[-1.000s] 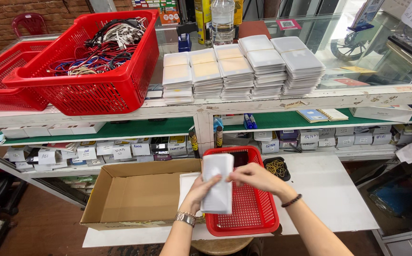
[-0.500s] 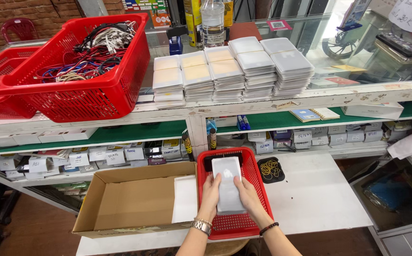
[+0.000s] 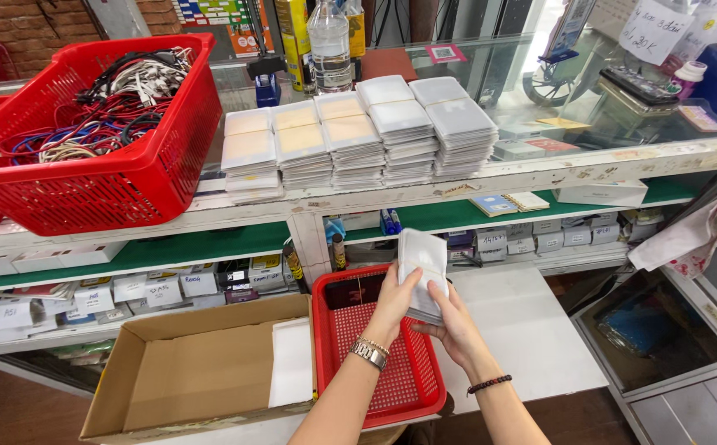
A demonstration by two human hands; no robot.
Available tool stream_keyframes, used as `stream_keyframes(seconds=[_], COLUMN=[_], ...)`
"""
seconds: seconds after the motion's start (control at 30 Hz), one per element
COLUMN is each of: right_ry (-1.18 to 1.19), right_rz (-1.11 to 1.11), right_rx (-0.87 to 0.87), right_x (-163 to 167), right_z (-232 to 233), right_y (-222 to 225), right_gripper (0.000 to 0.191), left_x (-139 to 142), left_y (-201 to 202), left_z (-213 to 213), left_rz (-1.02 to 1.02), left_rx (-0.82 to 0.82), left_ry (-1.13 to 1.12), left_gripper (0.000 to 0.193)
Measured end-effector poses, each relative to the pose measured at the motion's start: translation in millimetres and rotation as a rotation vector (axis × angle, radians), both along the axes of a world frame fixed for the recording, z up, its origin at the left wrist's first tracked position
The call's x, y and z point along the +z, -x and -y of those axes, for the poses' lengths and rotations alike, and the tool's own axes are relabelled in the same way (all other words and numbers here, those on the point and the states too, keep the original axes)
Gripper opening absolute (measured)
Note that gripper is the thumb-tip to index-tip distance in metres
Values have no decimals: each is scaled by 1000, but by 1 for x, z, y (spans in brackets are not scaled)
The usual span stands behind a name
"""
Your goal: The person picks up boxed phones from a red basket, slides each box into a clear plastic sleeve, and stacks the sleeved boxes in the basket. They then place the finished stacks onto the shelf with other sleeved boxes.
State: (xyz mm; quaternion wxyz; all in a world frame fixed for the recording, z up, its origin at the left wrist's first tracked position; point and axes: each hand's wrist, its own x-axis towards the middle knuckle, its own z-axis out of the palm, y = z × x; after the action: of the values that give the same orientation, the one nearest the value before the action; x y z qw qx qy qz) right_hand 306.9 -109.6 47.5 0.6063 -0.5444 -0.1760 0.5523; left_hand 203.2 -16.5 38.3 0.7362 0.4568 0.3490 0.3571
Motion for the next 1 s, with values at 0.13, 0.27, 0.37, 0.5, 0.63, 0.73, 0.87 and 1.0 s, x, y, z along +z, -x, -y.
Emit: stream_keyframes(seconds=[0.13, 0.27, 0.37, 0.5, 0.63, 0.73, 0.87, 1.0], right_ry=[-121, -201, -182, -232, -457, -551, -502, -275], right_rz=[119, 200, 236, 290, 399, 756, 1248, 1586], right_rx=[-15, -96, -2, 160, 67, -119, -302, -465], right_x=[21, 37, 50, 84, 143, 188, 225, 216], right_z=[6, 5, 2, -8, -47, -94, -151, -167], right_y=[-8, -15, -17, -24, -51, -80, -121, -129], right_gripper=[63, 62, 61, 63, 69, 62, 50, 42], left_x=[11, 18, 29, 55, 86, 92, 76, 42], left_y=[-7, -1, 14, 36, 49, 61, 78, 103], left_z=[-8, -11, -13, -17, -35, -41, -38, -42], left_rz=[6, 31, 7, 114, 202, 65, 76, 58], left_rx=[-59, -111, -56, -8, -13, 73, 142, 271], left_ry=[-89, -42, -99, -207, -303, -304, -184, -136], left_gripper=[67, 62, 56, 48, 45, 41, 39, 32])
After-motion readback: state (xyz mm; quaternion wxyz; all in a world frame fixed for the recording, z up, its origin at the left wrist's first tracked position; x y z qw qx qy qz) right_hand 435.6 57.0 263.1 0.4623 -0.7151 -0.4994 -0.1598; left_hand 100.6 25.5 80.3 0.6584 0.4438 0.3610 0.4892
